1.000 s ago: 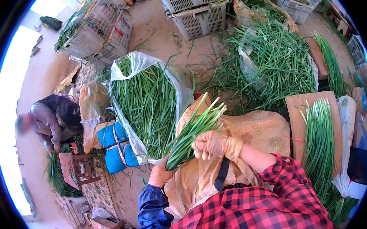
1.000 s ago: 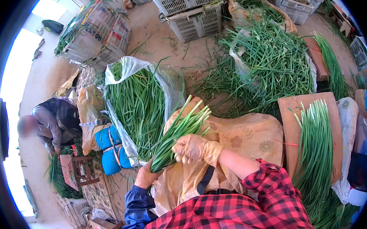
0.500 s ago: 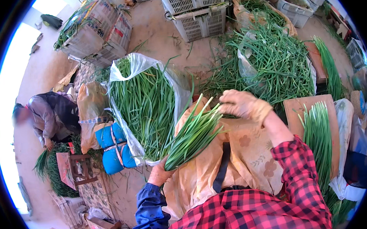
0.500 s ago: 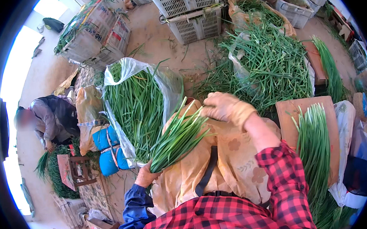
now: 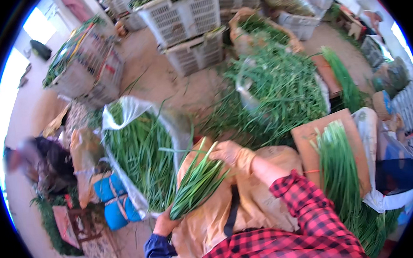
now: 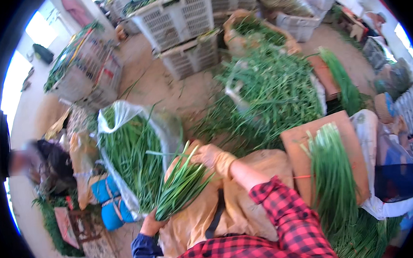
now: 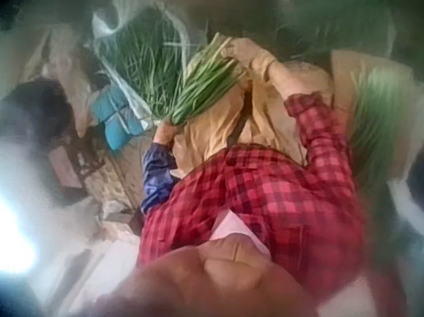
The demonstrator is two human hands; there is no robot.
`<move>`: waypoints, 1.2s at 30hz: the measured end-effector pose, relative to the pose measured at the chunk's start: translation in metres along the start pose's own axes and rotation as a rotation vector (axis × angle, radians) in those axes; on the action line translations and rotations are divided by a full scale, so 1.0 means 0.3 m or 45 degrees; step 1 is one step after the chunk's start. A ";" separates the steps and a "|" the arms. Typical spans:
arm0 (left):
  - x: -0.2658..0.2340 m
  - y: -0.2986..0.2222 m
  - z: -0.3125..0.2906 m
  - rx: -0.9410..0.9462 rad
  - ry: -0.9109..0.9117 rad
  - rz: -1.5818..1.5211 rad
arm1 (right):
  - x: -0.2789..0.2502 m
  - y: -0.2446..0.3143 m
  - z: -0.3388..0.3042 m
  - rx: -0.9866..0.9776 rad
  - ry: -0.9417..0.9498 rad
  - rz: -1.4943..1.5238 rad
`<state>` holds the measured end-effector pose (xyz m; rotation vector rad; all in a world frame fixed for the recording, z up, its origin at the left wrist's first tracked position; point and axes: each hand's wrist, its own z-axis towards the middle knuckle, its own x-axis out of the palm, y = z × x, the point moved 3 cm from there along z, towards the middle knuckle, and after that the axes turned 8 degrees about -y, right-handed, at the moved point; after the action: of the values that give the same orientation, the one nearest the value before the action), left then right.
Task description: The person picks up green onions from a bag, sorts through them by hand, organizes them into a bundle, and then ties the bundle with a red string on a board before placing it to the side.
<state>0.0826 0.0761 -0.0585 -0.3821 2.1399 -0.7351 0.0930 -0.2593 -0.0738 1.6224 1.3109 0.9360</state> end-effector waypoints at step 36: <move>0.057 -0.005 0.016 -0.192 0.191 -0.631 | -0.446 0.010 -0.045 -0.108 -0.563 1.718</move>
<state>0.0759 0.0645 -0.0705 -0.9894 2.2720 -0.8980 0.0578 -0.3891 -0.0724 2.4177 -0.2862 1.1879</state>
